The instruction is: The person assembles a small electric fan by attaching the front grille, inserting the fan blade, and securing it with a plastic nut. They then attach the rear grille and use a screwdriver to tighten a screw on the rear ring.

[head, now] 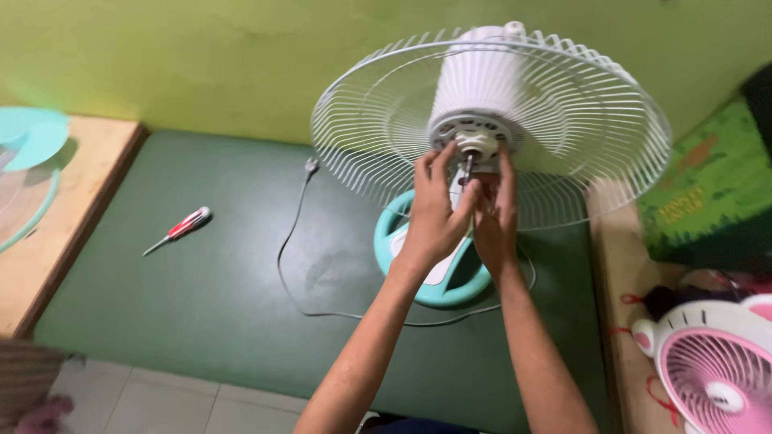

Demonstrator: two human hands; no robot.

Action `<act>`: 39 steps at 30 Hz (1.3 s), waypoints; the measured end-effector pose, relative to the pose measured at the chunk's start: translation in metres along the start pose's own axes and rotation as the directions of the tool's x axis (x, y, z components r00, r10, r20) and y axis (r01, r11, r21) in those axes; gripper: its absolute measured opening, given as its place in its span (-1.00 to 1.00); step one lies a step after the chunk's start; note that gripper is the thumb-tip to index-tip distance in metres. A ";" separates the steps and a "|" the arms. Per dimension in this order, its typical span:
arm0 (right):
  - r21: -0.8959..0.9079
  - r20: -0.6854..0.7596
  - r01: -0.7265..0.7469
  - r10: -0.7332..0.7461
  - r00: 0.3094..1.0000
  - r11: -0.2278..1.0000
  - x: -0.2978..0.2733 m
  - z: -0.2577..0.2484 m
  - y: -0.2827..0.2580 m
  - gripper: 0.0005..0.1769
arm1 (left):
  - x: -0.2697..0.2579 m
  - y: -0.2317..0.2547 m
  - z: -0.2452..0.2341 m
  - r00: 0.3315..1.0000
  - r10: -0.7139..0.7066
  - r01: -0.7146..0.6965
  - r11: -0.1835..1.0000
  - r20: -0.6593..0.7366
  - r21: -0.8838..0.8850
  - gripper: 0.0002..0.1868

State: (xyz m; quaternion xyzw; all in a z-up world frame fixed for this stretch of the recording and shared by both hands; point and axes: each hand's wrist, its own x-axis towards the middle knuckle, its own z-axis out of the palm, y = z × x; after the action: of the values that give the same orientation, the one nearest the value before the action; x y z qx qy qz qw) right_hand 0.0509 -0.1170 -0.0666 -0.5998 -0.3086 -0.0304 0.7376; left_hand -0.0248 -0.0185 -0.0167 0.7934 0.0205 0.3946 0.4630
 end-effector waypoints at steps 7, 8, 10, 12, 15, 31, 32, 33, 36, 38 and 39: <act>0.261 -0.095 -0.128 0.157 0.983 0.957 -0.030 0.032 0.011 -0.50 | -0.041 0.004 -0.022 0.963 -0.268 0.266 0.960 -0.016 -0.083 -0.58; 0.296 -0.099 -0.177 0.214 0.972 0.939 -0.035 0.037 0.015 -0.58 | -0.049 0.004 -0.025 0.959 -0.277 0.270 0.958 -0.061 -0.098 -0.60; 0.318 -0.112 -0.203 0.249 0.962 0.926 -0.045 0.051 0.023 -0.68 | -0.063 0.002 -0.034 0.945 -0.289 0.272 0.954 -0.154 -0.125 -0.65; 0.331 -0.074 -0.245 0.284 0.956 0.911 -0.056 0.068 0.029 -0.77 | -0.075 -0.001 -0.045 0.927 -0.307 0.278 0.948 -0.217 -0.155 -0.67; 0.347 0.070 -0.328 0.325 0.943 0.878 -0.074 0.090 0.032 -0.82 | -0.093 -0.003 -0.062 0.893 -0.339 0.313 0.940 -0.296 -0.133 -0.70; 0.099 0.597 -0.532 0.378 0.708 0.841 -0.146 0.302 0.008 -0.52 | -0.185 -0.012 -0.298 0.696 -0.424 0.473 0.878 -0.580 -0.075 -0.70; 0.063 0.620 -0.554 0.403 0.673 0.830 -0.153 0.320 0.006 -0.48 | -0.192 -0.014 -0.317 0.674 -0.433 0.485 0.871 -0.598 -0.083 -0.70; 0.060 0.636 -0.571 0.410 0.654 0.819 -0.161 0.339 0.004 -0.46 | -0.199 -0.016 -0.336 0.652 -0.441 0.496 0.863 -0.616 -0.092 -0.71; 0.043 0.664 -0.621 0.442 0.603 0.783 -0.184 0.393 -0.002 -0.43 | -0.219 -0.027 -0.386 0.624 -0.442 0.513 0.854 -0.645 -0.088 -0.71; 0.041 0.667 -0.644 0.459 0.586 0.764 -0.198 0.429 -0.009 -0.43 | -0.230 -0.032 -0.418 0.618 -0.439 0.527 0.847 -0.652 -0.071 -0.70; 0.055 0.678 -0.650 0.450 0.581 0.758 -0.203 0.446 -0.012 -0.44 | -0.236 -0.034 -0.433 0.615 -0.442 0.538 0.840 -0.653 -0.062 -0.70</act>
State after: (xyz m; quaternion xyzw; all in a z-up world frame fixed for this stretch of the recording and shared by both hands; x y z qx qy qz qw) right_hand -0.3050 0.2168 -0.1156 -0.5213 -0.3324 0.4510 0.6437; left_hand -0.4552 0.2179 -0.0730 0.6024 0.4220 0.4976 0.4598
